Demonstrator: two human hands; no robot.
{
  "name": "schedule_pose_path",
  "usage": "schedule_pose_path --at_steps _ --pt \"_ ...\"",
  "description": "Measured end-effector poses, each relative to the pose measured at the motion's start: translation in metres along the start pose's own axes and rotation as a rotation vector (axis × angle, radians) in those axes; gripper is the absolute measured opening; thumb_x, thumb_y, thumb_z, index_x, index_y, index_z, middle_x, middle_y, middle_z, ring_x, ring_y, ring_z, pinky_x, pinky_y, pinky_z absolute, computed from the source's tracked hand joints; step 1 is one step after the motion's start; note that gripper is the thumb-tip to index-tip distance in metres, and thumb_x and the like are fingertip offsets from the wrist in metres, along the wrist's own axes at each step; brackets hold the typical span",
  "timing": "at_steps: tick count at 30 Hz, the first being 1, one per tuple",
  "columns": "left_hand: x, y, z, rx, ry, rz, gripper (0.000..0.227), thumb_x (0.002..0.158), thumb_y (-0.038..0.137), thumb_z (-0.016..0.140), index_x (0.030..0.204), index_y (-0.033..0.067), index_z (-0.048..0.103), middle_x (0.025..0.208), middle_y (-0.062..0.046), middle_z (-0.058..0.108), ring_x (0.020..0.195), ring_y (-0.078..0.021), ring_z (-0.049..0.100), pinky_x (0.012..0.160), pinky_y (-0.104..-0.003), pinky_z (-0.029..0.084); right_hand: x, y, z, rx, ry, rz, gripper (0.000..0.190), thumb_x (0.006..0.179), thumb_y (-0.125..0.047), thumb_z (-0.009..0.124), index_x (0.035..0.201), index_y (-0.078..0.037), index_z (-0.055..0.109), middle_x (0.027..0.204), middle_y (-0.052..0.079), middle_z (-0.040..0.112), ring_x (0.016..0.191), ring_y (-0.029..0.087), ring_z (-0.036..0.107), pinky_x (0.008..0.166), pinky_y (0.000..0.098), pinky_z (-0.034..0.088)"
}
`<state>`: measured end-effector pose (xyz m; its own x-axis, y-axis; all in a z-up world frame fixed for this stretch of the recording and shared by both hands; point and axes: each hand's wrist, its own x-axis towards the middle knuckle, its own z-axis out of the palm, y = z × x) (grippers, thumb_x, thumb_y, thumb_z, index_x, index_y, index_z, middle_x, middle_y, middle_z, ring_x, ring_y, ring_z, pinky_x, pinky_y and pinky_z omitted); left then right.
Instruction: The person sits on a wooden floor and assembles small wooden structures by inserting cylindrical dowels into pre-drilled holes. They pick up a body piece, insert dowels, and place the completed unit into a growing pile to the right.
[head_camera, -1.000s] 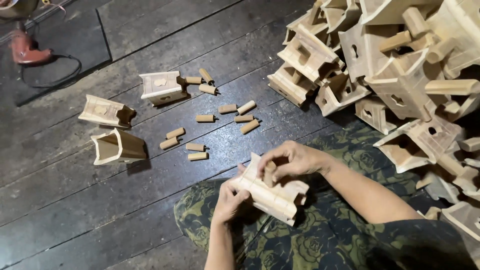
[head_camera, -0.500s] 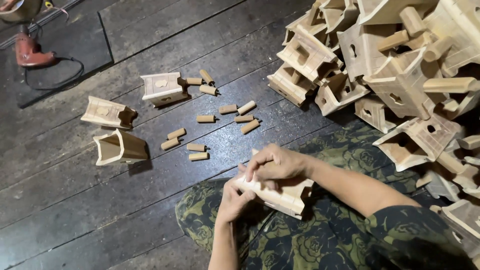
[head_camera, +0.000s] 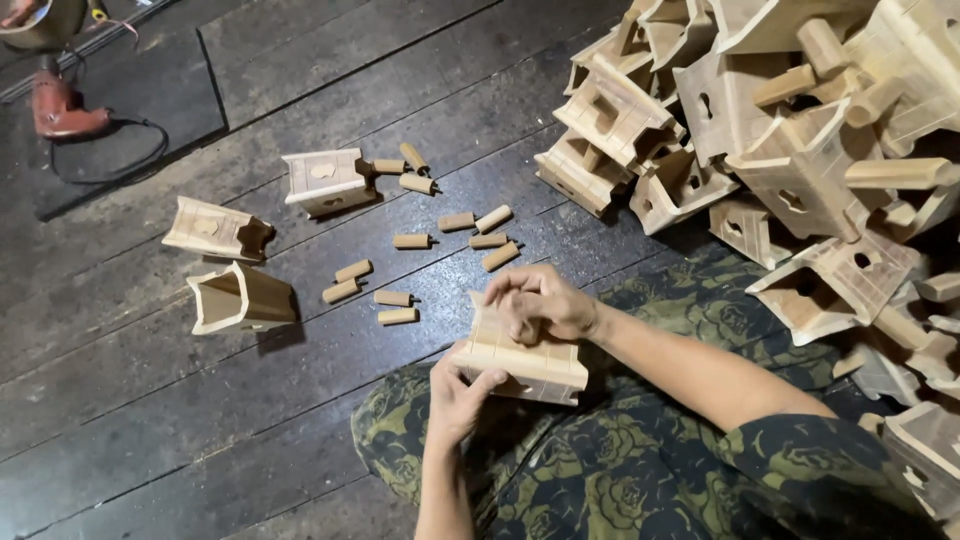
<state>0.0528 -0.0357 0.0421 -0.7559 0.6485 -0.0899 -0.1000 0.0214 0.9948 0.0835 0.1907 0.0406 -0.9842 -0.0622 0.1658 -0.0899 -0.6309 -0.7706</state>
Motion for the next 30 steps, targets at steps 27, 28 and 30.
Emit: schedule_pose_path --at_steps 27,28,30 --pt "0.010 -0.023 0.028 0.338 0.413 0.293 0.038 0.069 0.016 0.096 0.097 0.0026 0.075 0.081 -0.016 0.080 0.080 -0.0224 0.078 0.068 -0.035 0.061 0.015 -0.006 0.025 -0.462 0.565 -0.145 0.013 0.095 -0.014 0.070 0.100 -0.002 0.071 0.062 0.005 0.067 0.056 0.009 0.064 0.049 0.0228 0.054" --pt "0.011 -0.019 0.022 0.272 0.386 0.212 0.032 0.071 0.013 0.094 0.094 0.0025 0.074 0.080 -0.012 0.078 0.080 -0.0162 0.070 0.071 -0.033 0.059 0.010 -0.018 0.027 -0.556 0.444 -0.044 0.031 0.086 -0.014 0.078 0.113 -0.001 0.070 0.088 0.014 0.069 0.075 0.018 0.063 0.067 0.0313 0.054" --pt "0.013 -0.012 0.016 0.205 0.362 0.129 0.026 0.074 0.009 0.091 0.091 0.0024 0.073 0.080 -0.009 0.077 0.080 -0.0100 0.062 0.074 -0.031 0.057 0.005 -0.030 0.029 -0.648 0.318 0.060 0.055 0.076 -0.013 0.085 0.127 0.000 0.069 0.114 0.024 0.072 0.095 0.027 0.062 0.085 0.0399 0.055"
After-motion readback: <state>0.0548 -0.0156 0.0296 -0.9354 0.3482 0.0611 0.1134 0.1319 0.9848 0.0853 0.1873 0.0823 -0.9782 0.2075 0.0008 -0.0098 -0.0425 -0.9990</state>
